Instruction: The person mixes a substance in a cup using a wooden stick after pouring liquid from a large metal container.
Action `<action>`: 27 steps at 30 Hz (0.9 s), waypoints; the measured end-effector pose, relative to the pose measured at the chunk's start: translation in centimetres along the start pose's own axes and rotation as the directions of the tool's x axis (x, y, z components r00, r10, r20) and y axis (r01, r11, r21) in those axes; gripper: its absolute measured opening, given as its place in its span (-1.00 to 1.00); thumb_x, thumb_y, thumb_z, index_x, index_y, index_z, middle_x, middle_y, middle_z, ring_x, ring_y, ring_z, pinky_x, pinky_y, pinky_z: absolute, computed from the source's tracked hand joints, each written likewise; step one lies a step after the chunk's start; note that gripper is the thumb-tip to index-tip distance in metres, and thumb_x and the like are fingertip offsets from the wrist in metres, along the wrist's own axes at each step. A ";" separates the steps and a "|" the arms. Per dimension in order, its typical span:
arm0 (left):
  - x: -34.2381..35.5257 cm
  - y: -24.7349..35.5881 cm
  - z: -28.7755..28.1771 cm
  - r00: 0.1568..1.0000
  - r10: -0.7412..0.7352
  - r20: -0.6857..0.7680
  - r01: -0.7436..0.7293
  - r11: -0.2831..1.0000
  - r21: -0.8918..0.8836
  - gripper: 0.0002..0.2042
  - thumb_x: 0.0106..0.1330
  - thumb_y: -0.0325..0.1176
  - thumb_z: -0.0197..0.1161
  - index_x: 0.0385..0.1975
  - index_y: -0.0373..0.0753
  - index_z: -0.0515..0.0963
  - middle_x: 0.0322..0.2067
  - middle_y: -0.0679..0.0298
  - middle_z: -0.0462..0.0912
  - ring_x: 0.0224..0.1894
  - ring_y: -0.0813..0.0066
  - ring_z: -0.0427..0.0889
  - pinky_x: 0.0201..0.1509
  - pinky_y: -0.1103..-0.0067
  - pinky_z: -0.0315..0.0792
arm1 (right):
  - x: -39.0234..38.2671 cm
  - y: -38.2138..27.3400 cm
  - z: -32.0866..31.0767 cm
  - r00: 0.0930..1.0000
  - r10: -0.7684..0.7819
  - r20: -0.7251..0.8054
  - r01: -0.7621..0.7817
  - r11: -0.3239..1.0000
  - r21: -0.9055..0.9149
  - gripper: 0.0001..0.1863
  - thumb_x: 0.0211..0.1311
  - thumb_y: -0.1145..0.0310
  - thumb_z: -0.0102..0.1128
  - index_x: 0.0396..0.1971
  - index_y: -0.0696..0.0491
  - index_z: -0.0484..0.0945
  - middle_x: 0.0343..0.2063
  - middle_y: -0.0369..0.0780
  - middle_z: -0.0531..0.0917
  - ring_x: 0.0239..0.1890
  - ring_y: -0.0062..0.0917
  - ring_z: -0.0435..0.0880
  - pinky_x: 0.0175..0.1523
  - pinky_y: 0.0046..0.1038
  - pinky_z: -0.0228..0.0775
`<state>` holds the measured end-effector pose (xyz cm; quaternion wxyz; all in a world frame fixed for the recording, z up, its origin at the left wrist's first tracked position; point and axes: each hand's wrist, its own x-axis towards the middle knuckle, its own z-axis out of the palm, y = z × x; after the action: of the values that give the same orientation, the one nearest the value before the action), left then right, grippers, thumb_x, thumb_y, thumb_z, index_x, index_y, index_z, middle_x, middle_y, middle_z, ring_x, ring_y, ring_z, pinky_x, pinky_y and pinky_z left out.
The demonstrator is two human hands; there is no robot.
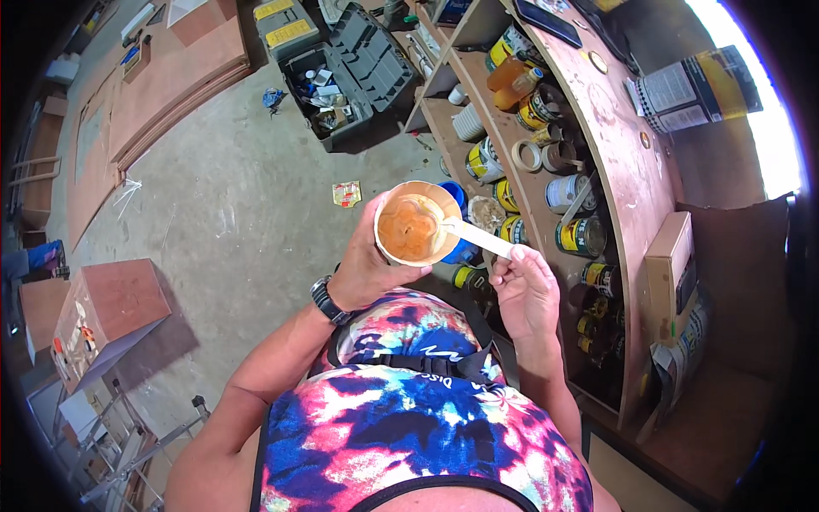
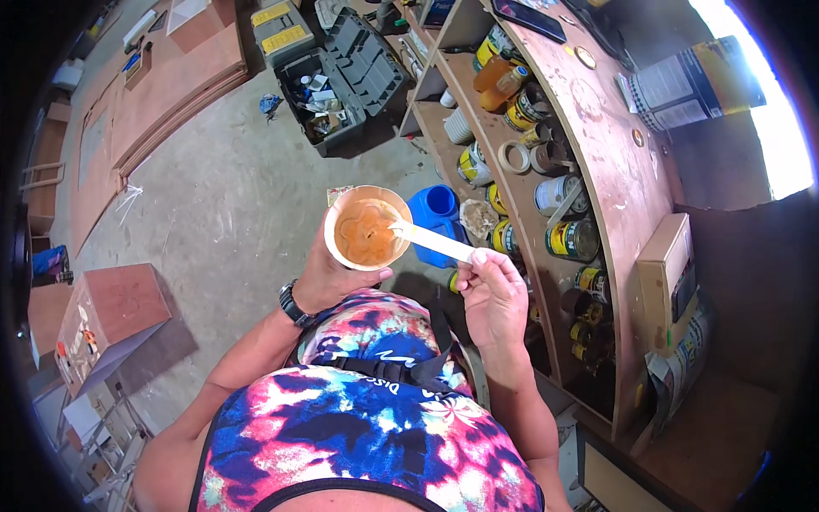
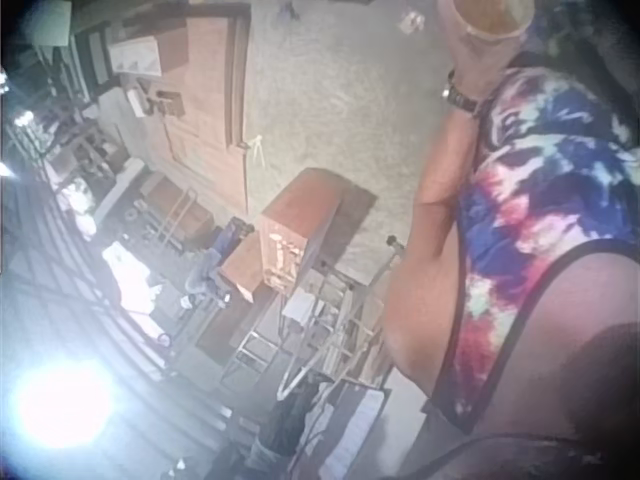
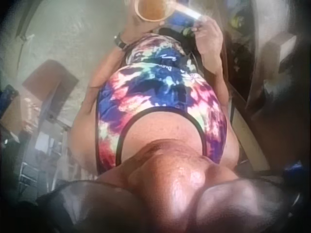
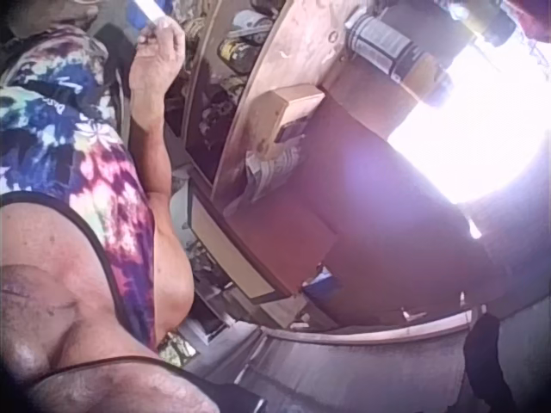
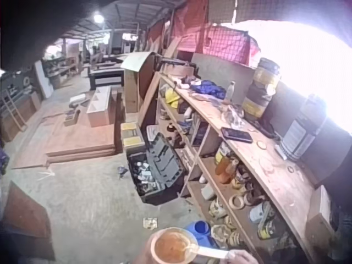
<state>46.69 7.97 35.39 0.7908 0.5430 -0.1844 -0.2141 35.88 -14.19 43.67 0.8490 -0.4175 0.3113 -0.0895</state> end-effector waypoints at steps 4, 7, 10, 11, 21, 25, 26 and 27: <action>-0.3 0.7 -1.1 0.997 0.031 -0.077 -0.030 0.999 0.021 0.03 0.04 -0.53 0.62 0.50 -0.27 0.05 0.37 0.18 0.35 0.42 0.38 0.37 0.48 0.35 0.31 | 1.1 1.3 0.8 0.996 0.031 0.084 -0.028 0.999 -0.041 -0.89 0.42 0.42 0.28 -0.14 0.08 0.59 -0.30 -0.20 0.68 -0.31 -0.53 0.60 -0.19 -0.48 0.42; -0.3 0.4 -2.4 0.993 -0.009 -0.114 0.004 0.999 -0.047 0.02 0.03 -0.53 0.62 0.49 -0.28 0.07 0.35 0.19 0.37 0.40 0.38 0.40 0.45 0.35 0.34 | 1.8 2.1 1.5 0.986 -0.037 0.160 0.050 0.996 -0.075 -0.91 0.41 0.48 0.28 -0.15 0.08 0.59 -0.29 -0.18 0.69 -0.30 -0.52 0.63 -0.18 -0.47 0.46; -0.4 0.9 -3.7 0.987 -0.001 -0.158 -0.004 0.999 -0.034 0.01 0.02 -0.53 0.63 0.48 -0.28 0.09 0.33 0.18 0.39 0.38 0.37 0.41 0.44 0.35 0.37 | 2.2 2.6 2.6 0.947 -0.167 0.275 0.220 0.960 -0.174 -0.89 0.36 0.57 0.30 -0.17 0.12 0.59 -0.28 -0.14 0.70 -0.29 -0.47 0.68 -0.14 -0.44 0.52; -0.4 1.1 -4.4 0.984 0.013 -0.178 -0.015 1.000 -0.012 0.01 0.01 -0.53 0.63 0.48 -0.28 0.10 0.33 0.18 0.39 0.38 0.37 0.41 0.43 0.35 0.37 | 2.5 2.7 3.2 0.916 -0.218 0.338 0.301 0.929 -0.216 -0.88 0.33 0.61 0.31 -0.18 0.14 0.59 -0.28 -0.13 0.70 -0.29 -0.45 0.70 -0.12 -0.43 0.54; -0.3 2.8 -9.2 0.927 0.135 -0.349 -0.099 0.988 0.117 0.03 -0.01 -0.54 0.64 0.47 -0.25 0.08 0.35 0.18 0.36 0.41 0.35 0.37 0.49 0.33 0.30 | 5.1 3.9 8.4 0.838 -0.097 0.538 0.321 0.883 -0.342 -0.73 0.14 0.72 0.38 -0.15 0.27 0.59 -0.11 -0.11 0.64 -0.16 -0.51 0.70 -0.07 -0.53 0.55; 0.2 3.8 -11.3 0.894 0.170 -0.414 -0.102 0.978 0.182 0.01 0.00 -0.54 0.65 0.46 -0.23 0.11 0.34 0.19 0.37 0.40 0.35 0.38 0.48 0.34 0.32 | 7.4 5.0 10.5 0.870 -0.034 0.492 0.315 0.805 -0.502 -0.78 0.18 0.70 0.40 -0.18 0.23 0.61 -0.21 -0.18 0.69 -0.25 -0.59 0.71 -0.10 -0.57 0.57; 0.3 4.1 -11.7 0.886 0.179 -0.428 -0.094 0.972 0.214 0.00 0.00 -0.53 0.65 0.45 -0.23 0.12 0.34 0.19 0.37 0.40 0.35 0.38 0.48 0.34 0.32 | 8.0 5.4 11.0 0.869 -0.030 0.494 0.302 0.823 -0.480 -0.79 0.19 0.70 0.40 -0.19 0.23 0.61 -0.22 -0.18 0.69 -0.26 -0.58 0.71 -0.11 -0.57 0.57; 0.7 4.8 -11.7 0.876 0.171 -0.451 -0.103 0.980 0.170 -0.02 0.00 -0.51 0.65 0.44 -0.24 0.14 0.33 0.18 0.38 0.39 0.35 0.40 0.48 0.34 0.32 | 8.7 5.8 11.4 0.868 -0.027 0.497 0.288 0.841 -0.458 -0.80 0.20 0.69 0.40 -0.21 0.23 0.61 -0.23 -0.18 0.69 -0.28 -0.58 0.72 -0.11 -0.57 0.58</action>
<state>54.10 18.27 35.89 0.7846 0.6185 -0.0428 -0.0081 49.04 -6.66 40.48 0.7437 -0.6640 0.0714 0.0302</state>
